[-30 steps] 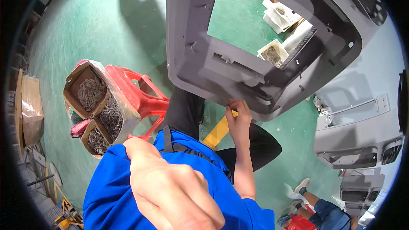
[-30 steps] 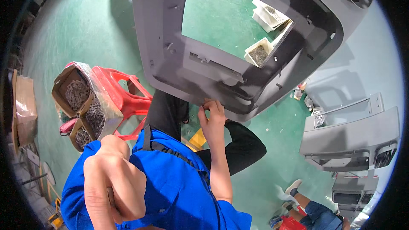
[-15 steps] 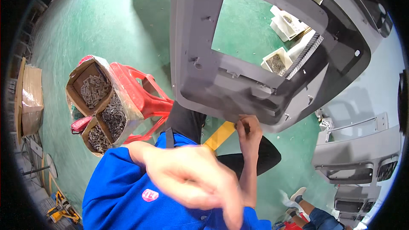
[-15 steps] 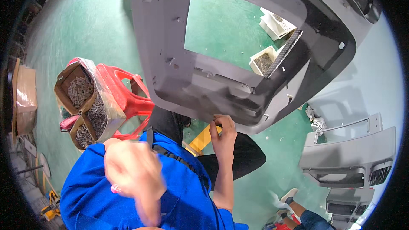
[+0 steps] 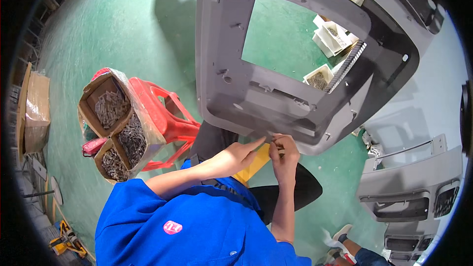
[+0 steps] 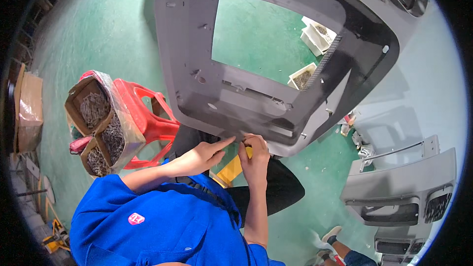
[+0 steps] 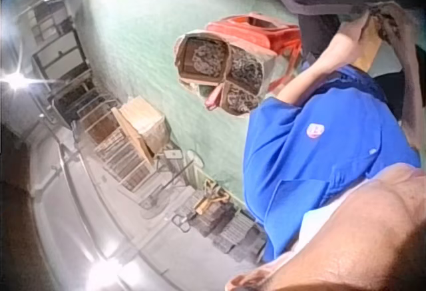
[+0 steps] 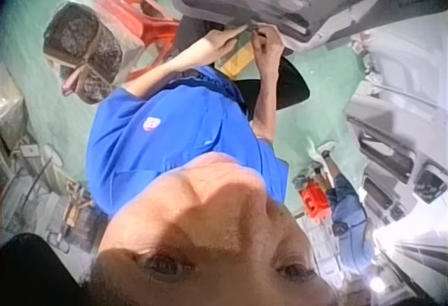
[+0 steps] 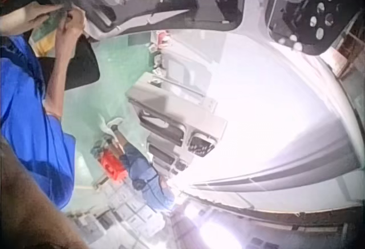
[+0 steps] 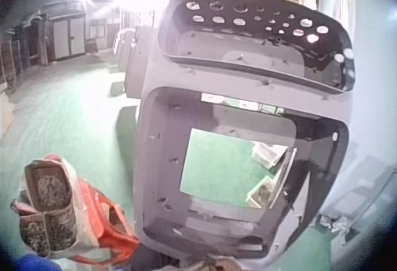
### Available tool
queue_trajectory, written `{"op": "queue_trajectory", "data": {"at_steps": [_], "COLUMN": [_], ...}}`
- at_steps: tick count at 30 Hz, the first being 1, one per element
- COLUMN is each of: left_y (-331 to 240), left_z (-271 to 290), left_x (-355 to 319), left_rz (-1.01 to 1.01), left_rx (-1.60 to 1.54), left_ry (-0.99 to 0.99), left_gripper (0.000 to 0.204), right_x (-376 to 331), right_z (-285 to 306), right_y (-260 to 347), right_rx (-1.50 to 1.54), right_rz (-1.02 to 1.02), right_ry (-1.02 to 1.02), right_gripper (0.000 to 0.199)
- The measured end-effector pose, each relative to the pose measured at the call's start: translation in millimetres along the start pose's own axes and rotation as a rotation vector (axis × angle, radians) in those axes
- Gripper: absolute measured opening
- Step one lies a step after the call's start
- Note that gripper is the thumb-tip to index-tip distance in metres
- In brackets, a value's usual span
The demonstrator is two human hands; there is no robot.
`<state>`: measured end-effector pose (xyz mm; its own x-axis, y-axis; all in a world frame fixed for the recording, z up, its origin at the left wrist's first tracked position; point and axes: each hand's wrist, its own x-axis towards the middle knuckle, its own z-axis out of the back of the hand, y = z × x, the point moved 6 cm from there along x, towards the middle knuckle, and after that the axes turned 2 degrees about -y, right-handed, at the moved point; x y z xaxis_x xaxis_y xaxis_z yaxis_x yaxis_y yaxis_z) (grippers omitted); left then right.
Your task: Assembling and inspecting grey metal frame structures on a factory floor, including picking small parts from a container.
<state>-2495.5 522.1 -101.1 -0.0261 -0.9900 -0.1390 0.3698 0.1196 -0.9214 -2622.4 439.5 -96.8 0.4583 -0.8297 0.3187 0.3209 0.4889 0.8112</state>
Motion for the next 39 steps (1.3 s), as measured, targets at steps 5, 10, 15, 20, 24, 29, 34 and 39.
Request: {"op": "queue_trajectory", "data": {"at_steps": [5, 10, 15, 20, 24, 29, 34, 39], "left_y": [20, 28, 39, 64, 72, 98, 107, 112], "left_z": [1, 10, 29, 48, 70, 90, 99, 111], "left_x": [5, 7, 8, 35, 46, 59, 84, 111], "left_rz": [-0.079, -0.086, -0.147, -0.188, -0.106, -0.076, -0.065, -0.099], "left_rx": [0.258, 0.532, 0.703, 0.878, 0.927, 0.926, 0.920, 0.888], "left_ry": [-0.083, -0.155, -0.284, -0.404, -0.405, -0.470, -0.449, -0.491], "left_gripper": [0.059, 0.064, 0.070, 0.065, 0.062, 0.065, 0.071, 0.075], "right_x": [11, 20, 26, 39, 54, 74, 99, 130], "right_z": [-13, -34, -64, -86, -112, -129, -135, -143], "right_y": [7, 9, 9, -3, -6, 3, -12, -30], "right_rx": [-0.003, -0.030, -0.057, -0.173, -0.234, -0.245, -0.262, -0.276], "right_rz": [0.067, 0.170, 0.245, 0.338, 0.385, 0.503, 0.532, 0.579], "right_ry": [0.007, -0.003, 0.016, -0.039, 0.002, 0.002, -0.027, -0.019], "right_gripper": [0.014, 0.017, 0.017, 0.015, 0.016, 0.020, 0.018, 0.016]}}
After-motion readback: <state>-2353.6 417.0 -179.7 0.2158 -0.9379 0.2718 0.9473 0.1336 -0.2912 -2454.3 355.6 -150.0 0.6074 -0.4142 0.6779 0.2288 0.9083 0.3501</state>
